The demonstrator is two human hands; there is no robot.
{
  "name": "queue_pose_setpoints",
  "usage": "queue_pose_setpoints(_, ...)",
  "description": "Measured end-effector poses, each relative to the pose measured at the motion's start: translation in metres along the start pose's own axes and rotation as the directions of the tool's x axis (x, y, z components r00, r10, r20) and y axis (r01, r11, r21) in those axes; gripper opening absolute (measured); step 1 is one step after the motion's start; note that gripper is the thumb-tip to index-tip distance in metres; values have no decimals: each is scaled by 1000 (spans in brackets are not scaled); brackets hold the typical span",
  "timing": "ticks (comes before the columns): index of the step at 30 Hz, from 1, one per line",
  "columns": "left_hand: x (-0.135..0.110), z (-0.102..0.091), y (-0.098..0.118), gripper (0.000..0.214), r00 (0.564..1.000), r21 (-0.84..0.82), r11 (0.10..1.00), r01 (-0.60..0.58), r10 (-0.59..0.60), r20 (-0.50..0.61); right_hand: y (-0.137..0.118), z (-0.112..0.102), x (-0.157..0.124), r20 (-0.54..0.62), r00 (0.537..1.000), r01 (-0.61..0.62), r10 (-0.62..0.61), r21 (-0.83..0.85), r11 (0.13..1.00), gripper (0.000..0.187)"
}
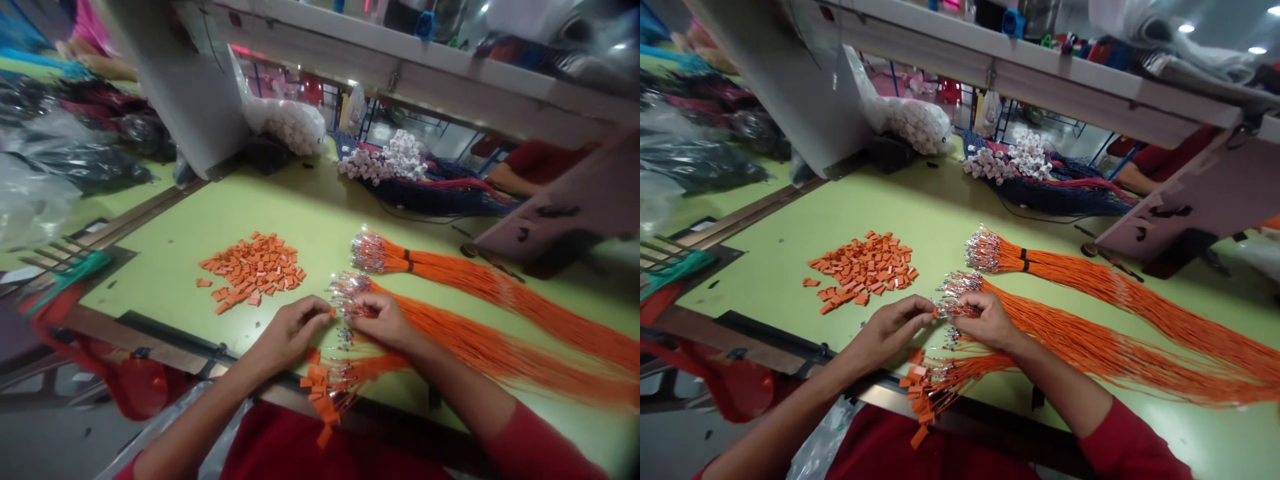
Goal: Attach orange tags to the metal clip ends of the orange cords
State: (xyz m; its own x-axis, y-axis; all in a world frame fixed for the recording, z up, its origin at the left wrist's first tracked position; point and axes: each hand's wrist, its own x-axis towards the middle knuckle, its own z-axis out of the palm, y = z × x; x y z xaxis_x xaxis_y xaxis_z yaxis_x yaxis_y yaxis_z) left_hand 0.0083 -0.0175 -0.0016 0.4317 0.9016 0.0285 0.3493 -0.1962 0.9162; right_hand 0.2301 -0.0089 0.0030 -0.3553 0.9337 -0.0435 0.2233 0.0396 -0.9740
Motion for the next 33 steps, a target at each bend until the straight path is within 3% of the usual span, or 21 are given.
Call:
queue_pose_setpoints(12,-11,8,2,20,998,-142,988,53,-59,-38,-1,-1,0,41,997,63,-62,-17,998,13)
queue_pose_setpoints(16,-13,11,-1,20,996,-213,976,52,-66,-57,-1,-1,1,72,997,17,-18,12,1000,14)
queue_pose_setpoints(22,-13,15,-1,16,982,-38,991,-129,122,-142,-4,1,1,110,993,-44,46,-26,999,14)
queue_pose_setpoints(26,-16,19,-2,17,985,-52,995,-91,82,-149,-3,2,1,99,995,-11,20,-89,996,13)
queue_pose_setpoints(33,-20,33,-4,15,967,-64,997,-43,26,-254,0,7,-3,106,994,-22,34,-109,994,14)
